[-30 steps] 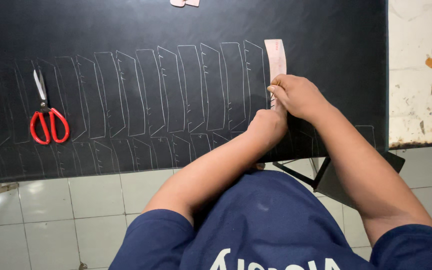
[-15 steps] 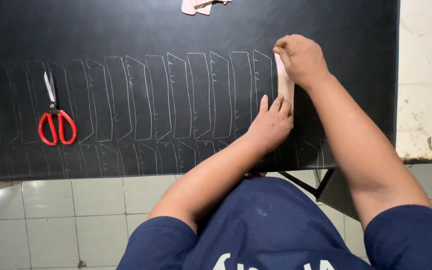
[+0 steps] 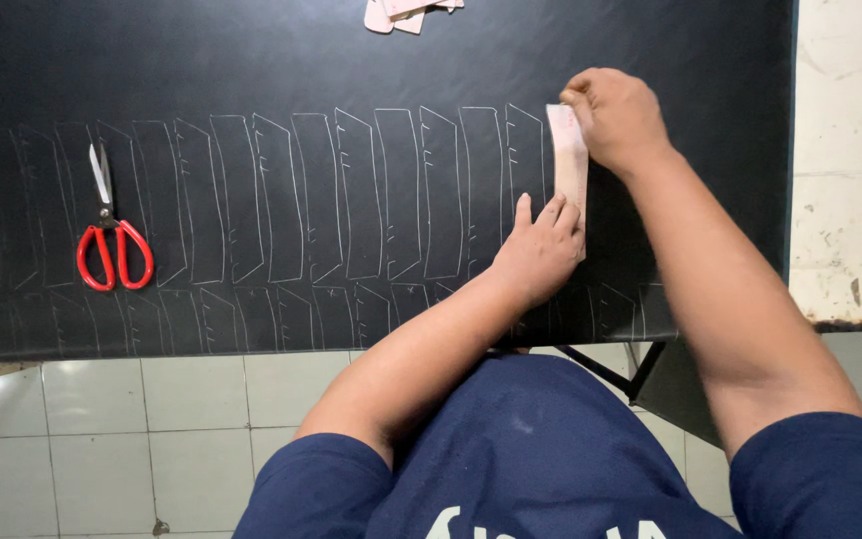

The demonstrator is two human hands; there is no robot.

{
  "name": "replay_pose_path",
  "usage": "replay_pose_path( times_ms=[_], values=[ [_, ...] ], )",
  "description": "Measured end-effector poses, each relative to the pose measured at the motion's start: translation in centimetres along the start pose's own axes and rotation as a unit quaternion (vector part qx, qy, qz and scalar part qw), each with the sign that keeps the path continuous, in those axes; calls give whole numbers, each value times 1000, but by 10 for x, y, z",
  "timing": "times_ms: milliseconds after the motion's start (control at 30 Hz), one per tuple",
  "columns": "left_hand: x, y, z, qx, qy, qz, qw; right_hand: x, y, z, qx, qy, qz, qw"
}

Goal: The person uses a paper pattern and a pencil to trace outlines onto a large black fabric sheet laid on a table. They repeatedly reposition the pattern and draw along its edges, then remove the pattern and continue marking additional sections of the fabric.

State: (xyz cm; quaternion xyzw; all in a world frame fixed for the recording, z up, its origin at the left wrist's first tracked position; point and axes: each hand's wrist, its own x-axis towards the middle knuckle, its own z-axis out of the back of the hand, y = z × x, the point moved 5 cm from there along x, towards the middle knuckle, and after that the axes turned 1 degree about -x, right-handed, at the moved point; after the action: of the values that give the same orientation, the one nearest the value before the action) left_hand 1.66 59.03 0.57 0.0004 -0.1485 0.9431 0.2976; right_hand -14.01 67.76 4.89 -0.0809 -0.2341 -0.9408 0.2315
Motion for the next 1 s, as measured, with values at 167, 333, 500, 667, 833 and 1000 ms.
replay_pose_path(
  times_ms=[167,333,500,667,833,1000],
  values=[
    [-1,0,1,7,-18,-11,1000,-11,-14,14,-19,-22,-24,999],
    [-1,1,0,1,-6,-13,1000,-30,-11,16,-7,-22,-47,999],
    [-3,5,7,-31,4,-13,999,-92,13,31,20,-22,-47,998],
    [1,9,12,-53,-10,-11,998,-170,48,42,68,6,-105,992],
    [3,17,13,-118,-6,0,993,-195,55,48,103,19,-161,981],
    [4,19,23,-112,0,0,994,-196,61,50,118,4,-146,982]
  ],
)
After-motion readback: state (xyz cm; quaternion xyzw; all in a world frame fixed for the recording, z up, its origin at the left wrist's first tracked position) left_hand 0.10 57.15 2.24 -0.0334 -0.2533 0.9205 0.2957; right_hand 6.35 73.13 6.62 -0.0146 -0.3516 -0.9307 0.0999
